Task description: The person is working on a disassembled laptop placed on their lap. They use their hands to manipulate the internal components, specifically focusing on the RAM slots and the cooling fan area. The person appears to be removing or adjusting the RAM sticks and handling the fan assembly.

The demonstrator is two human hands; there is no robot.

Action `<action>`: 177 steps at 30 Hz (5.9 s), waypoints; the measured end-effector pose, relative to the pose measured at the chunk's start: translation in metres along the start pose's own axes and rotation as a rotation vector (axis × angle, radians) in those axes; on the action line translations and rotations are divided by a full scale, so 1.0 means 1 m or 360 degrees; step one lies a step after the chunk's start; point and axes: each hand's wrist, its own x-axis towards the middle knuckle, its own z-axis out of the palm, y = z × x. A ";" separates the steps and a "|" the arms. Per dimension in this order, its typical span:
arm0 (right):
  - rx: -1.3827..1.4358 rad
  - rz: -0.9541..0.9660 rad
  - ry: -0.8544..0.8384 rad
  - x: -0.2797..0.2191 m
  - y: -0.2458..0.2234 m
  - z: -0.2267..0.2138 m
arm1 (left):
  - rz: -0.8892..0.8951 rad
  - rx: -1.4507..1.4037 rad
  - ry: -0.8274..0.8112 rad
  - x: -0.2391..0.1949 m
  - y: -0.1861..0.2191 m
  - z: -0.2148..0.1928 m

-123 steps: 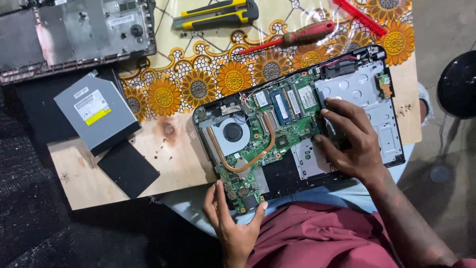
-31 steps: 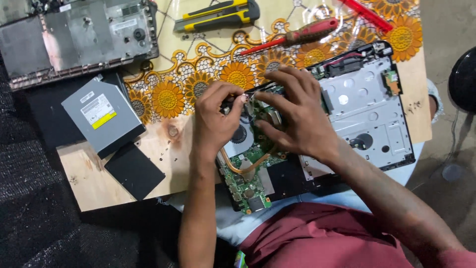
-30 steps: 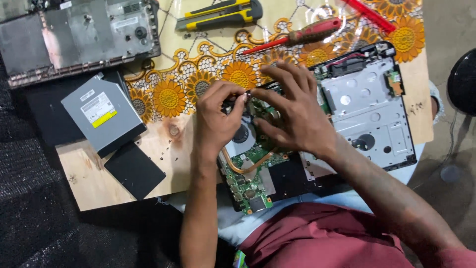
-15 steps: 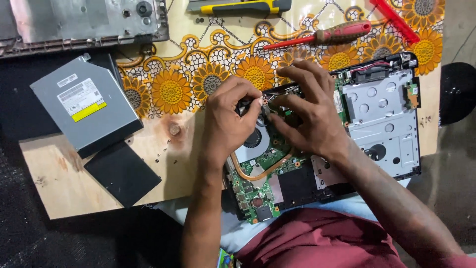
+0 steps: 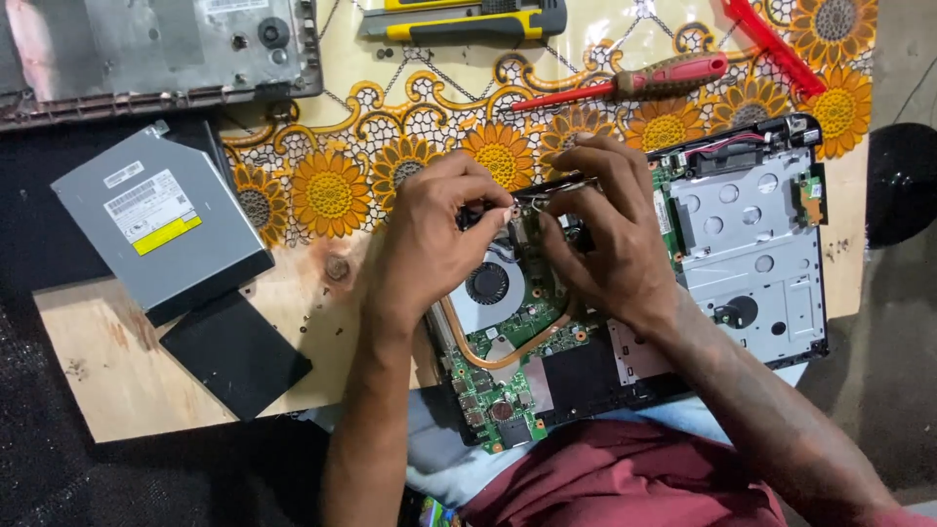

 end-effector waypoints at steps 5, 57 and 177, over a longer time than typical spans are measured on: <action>0.0020 0.0069 0.0041 -0.005 0.007 -0.001 | 0.0110 0.0174 -0.0100 0.008 0.006 -0.001; 0.0119 0.0075 0.0159 -0.010 0.022 0.000 | 0.0448 0.0417 -0.0158 0.019 0.011 -0.002; 0.0045 0.0136 0.0098 -0.007 0.023 0.003 | 0.0670 0.0960 -0.0856 0.049 0.009 -0.010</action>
